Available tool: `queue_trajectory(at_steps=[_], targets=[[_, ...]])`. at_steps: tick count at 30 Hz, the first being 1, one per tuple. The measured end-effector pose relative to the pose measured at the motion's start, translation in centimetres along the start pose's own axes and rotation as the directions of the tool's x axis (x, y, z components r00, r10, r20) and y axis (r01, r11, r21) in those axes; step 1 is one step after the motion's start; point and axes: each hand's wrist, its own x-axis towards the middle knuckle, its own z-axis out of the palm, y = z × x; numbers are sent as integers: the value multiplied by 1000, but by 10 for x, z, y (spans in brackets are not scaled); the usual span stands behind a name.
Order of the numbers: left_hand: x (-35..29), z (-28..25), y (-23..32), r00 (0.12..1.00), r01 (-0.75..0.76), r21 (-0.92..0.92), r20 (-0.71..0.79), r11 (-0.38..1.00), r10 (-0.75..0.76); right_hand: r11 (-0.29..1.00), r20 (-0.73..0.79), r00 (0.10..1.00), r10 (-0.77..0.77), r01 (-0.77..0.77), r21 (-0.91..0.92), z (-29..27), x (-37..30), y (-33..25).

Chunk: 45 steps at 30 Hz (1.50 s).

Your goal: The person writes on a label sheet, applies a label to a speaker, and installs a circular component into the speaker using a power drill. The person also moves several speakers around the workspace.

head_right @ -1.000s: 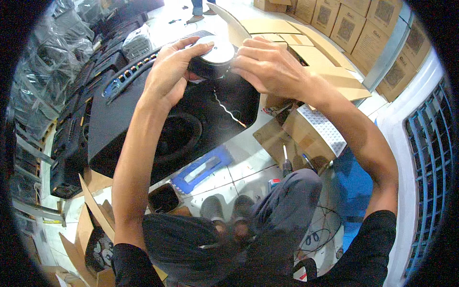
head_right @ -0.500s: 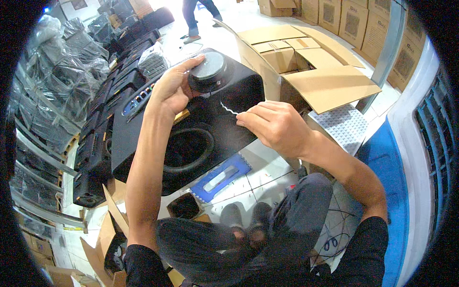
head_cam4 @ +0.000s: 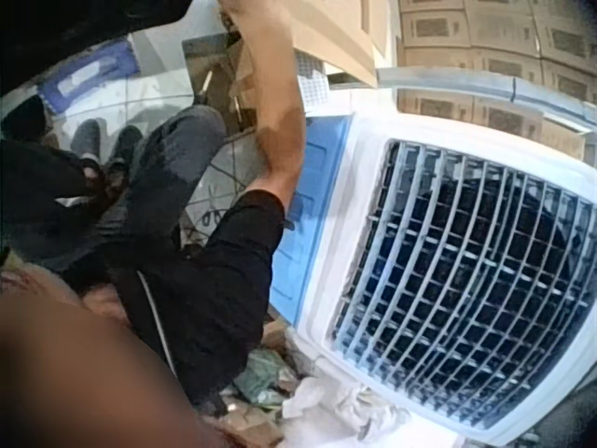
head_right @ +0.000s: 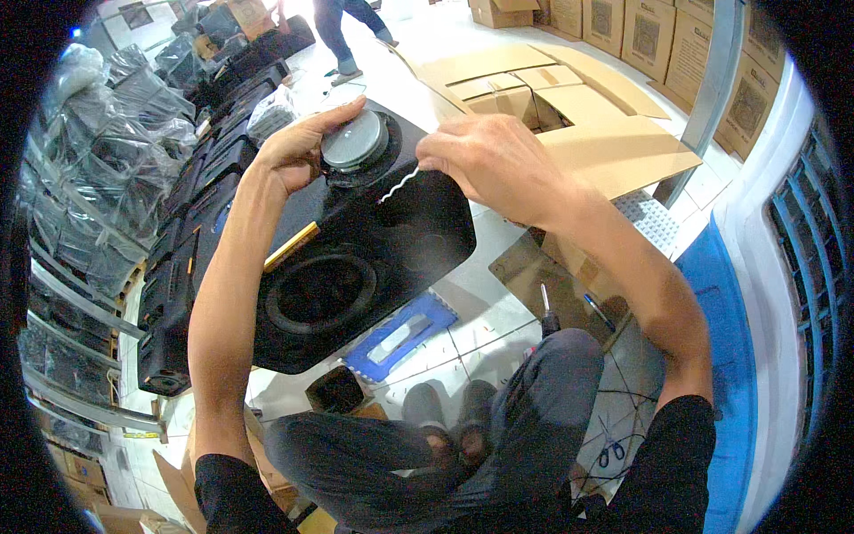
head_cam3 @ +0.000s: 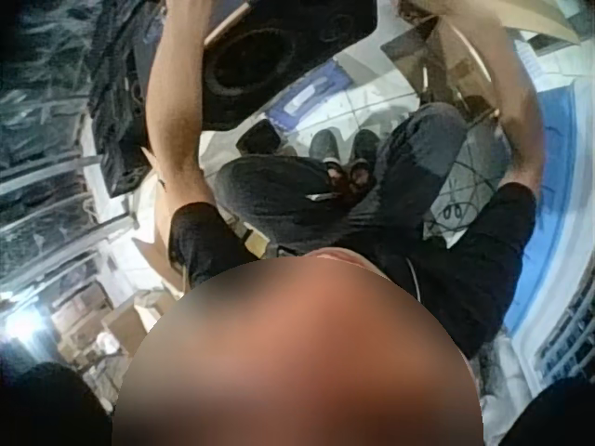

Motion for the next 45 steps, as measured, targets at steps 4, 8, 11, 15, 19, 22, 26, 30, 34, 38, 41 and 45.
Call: queue_trajectory(at_steps=[4,8,11,15,19,22,26,30,34,38,41,45], targets=[[7,-1,2,996,5,127,91,992,-17,993,-4,1000,-22,22,113,0,18,13],[18,-2,6,977,-1,242,206,970,-50,954,124,988,96,-127,271,5,33,28],[25,-5,8,956,-40,304,289,952,-53,915,208,962,177,-239,326,11,38,36],[33,-5,6,941,-72,340,334,938,-49,898,227,948,224,-292,331,11,30,41],[33,-3,6,934,-112,378,356,919,-32,889,267,909,319,-385,249,-1,14,42],[33,-2,10,913,-124,371,406,920,-40,936,289,928,235,-296,191,-6,10,42],[36,1,12,899,-112,363,433,925,-61,931,245,953,177,-243,271,-2,22,45],[37,1,12,893,-122,370,447,921,-61,923,282,949,138,-227,311,10,39,52],[36,2,10,897,-183,386,441,904,-7,930,293,946,139,-227,288,18,43,57],[35,2,7,909,-145,362,416,921,-20,917,308,942,133,-235,321,18,42,58],[33,1,6,915,-158,327,402,932,14,906,323,930,177,-282,316,17,41,55],[32,1,7,910,-173,328,414,929,24,892,332,921,204,-314,324,16,41,52]])
